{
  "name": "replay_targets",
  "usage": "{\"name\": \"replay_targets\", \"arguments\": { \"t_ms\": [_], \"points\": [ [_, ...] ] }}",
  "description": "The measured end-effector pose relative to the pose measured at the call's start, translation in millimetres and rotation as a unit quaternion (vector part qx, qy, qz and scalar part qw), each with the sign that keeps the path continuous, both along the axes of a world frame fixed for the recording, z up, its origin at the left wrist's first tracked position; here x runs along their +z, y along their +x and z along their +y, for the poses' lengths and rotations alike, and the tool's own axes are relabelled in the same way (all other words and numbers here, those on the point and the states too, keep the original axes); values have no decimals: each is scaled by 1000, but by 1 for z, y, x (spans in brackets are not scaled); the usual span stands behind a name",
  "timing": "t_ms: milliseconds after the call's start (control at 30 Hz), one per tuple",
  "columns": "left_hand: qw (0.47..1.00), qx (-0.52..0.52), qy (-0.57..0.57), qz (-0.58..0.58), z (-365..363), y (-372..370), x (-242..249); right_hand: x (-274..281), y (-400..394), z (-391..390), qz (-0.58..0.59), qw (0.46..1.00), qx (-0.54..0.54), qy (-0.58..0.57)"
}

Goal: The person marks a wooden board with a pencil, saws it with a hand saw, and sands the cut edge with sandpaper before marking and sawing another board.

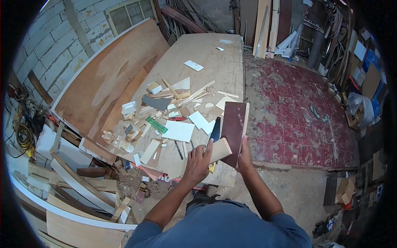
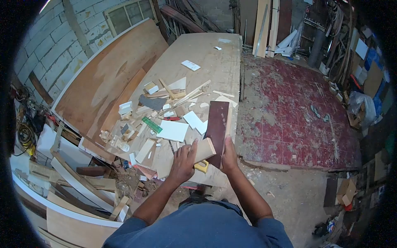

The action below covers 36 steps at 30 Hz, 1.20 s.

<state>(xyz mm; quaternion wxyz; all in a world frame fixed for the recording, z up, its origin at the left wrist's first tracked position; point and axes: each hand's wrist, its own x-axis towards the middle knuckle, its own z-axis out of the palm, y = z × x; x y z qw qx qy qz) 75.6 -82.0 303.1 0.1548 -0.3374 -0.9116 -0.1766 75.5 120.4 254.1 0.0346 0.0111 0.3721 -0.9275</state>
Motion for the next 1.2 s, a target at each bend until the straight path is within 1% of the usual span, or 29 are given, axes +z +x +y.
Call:
{"name": "replay_targets", "arguments": {
  "t_ms": [67,100,133,167,200,267,300,333,400,433,500,533,600,667,733,767,800,867,933,1000,1033,1067,1100,1133,1167,1200],
  "points": [
    [999,10,5,-46,3,0,3,3,6,-13,-19,997,-66,-24],
    [999,12,6,-44,4,-4,5,2,17,-21,-18,997,-11,-81],
    [997,30,31,-71,5,-9,6,-6,23,-30,31,998,-52,21],
    [993,47,55,-98,6,-11,6,-14,27,-34,9,997,-70,24],
    [992,49,55,-99,6,-9,3,-3,32,-40,-14,996,-88,28],
    [990,16,77,-121,11,-3,-5,-25,7,-18,42,993,-96,50],
    [990,-13,59,-131,14,5,-5,-10,-6,-9,37,990,-135,-3],
    [988,-22,43,-145,15,13,-15,30,-1,2,61,993,-82,-66],
    [987,-28,49,-150,22,23,-22,23,-12,12,66,988,-136,21],
    [987,-30,49,-149,21,21,-22,17,-10,10,66,988,-138,21],
    [988,-29,62,-137,17,11,-18,6,-2,-6,26,986,-146,-73],
    [988,-29,62,-136,16,6,-10,8,4,-17,27,986,-146,-73],
    [989,-3,58,-137,13,2,4,11,19,-37,-20,988,-134,-73],
    [988,-3,63,-143,15,5,0,20,12,-27,-19,987,-143,-71],
    [986,-50,68,-141,17,15,-10,38,-2,0,53,986,-147,-50],
    [984,-63,76,-146,18,21,-11,39,-13,9,25,978,-191,-84],
    [984,-65,76,-147,17,19,-10,40,-9,7,24,977,-193,-84],
    [985,-61,47,-153,11,3,-5,41,3,-3,52,985,-155,-56],
    [987,-50,58,-144,6,-8,1,51,21,-29,-17,990,-121,-72],
    [990,-39,46,-130,2,-13,6,55,29,-34,-54,989,-86,-103],
    [991,-43,53,-118,1,-12,4,55,26,-27,-53,989,-86,-104],
    [991,-43,52,-117,-1,-8,5,56,20,-13,-13,994,-56,-96],
    [993,-70,24,-95,-3,-2,7,56,16,1,26,995,-27,-87],
    [992,-100,-5,-74,-4,4,6,50,11,11,25,995,-30,-88],
    [993,-94,-3,-69,-2,7,4,42,4,21,66,994,-14,-86],
    [993,-96,-4,-69,-2,3,1,48,3,23,108,991,2,-84]
  ]
}}
